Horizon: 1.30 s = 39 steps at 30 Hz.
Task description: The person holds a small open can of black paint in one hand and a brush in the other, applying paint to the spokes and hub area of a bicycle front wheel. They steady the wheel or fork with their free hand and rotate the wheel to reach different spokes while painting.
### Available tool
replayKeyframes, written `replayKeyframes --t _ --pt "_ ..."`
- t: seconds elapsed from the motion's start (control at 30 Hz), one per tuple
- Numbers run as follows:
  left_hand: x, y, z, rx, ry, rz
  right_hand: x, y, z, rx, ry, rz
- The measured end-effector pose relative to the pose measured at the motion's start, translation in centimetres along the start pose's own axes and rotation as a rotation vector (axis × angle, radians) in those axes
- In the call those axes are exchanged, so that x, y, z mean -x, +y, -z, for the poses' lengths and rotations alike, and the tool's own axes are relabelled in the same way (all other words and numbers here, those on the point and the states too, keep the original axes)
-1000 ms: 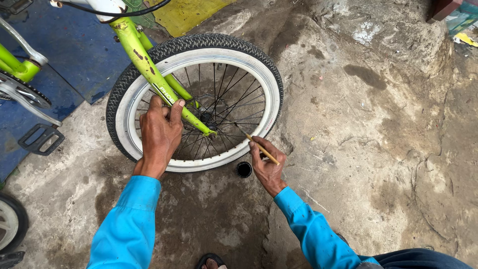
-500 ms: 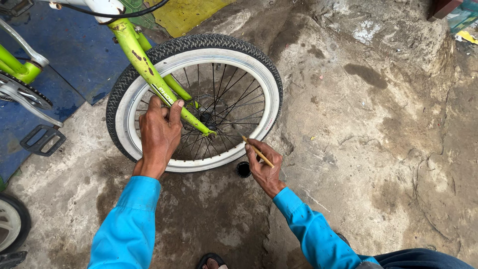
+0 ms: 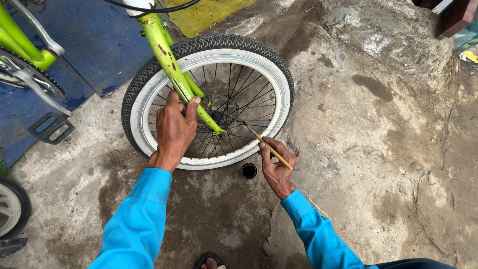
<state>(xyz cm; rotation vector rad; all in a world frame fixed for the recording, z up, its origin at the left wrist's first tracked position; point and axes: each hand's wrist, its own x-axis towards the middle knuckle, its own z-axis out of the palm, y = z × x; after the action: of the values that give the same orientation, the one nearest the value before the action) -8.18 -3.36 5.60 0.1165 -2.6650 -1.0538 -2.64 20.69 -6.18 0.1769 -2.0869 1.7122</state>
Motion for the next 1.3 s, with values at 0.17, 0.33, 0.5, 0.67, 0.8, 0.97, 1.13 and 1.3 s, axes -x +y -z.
replayKeyframes --t 0.17,0.33,0.5,0.67,0.8,0.97,1.13,1.3 --pt "-0.1 -0.5 -0.1 -0.004 0.006 -0.01 -1.3 -0.2 -0.5 0.051 0.008 -0.036" --pt "0.0 -0.8 -0.2 0.005 0.039 -0.07 -2.0 -0.4 -1.0 -0.06 -0.004 -0.08" --pt "0.0 -0.7 -0.1 0.015 0.005 -0.037 -2.9 -0.8 -1.3 -0.006 -0.019 -0.142" --pt "0.0 -0.7 -0.1 0.023 0.006 -0.041 -3.2 -1.6 -1.5 0.094 -0.033 -0.124" --pt "0.0 -0.8 -0.1 0.049 0.021 -0.076 -3.1 -2.0 -1.6 0.164 -0.051 -0.098" --pt "0.1 -0.9 -0.1 0.041 0.015 -0.063 -3.5 -1.7 -1.3 0.106 -0.045 -0.062" --pt "0.1 -1.0 -0.1 0.057 0.015 -0.08 -4.0 -1.8 -0.9 0.058 -0.019 -0.007" --pt "0.0 -0.9 -0.1 0.042 -0.004 -0.045 -3.6 -2.4 -1.3 0.244 -0.066 -0.011"
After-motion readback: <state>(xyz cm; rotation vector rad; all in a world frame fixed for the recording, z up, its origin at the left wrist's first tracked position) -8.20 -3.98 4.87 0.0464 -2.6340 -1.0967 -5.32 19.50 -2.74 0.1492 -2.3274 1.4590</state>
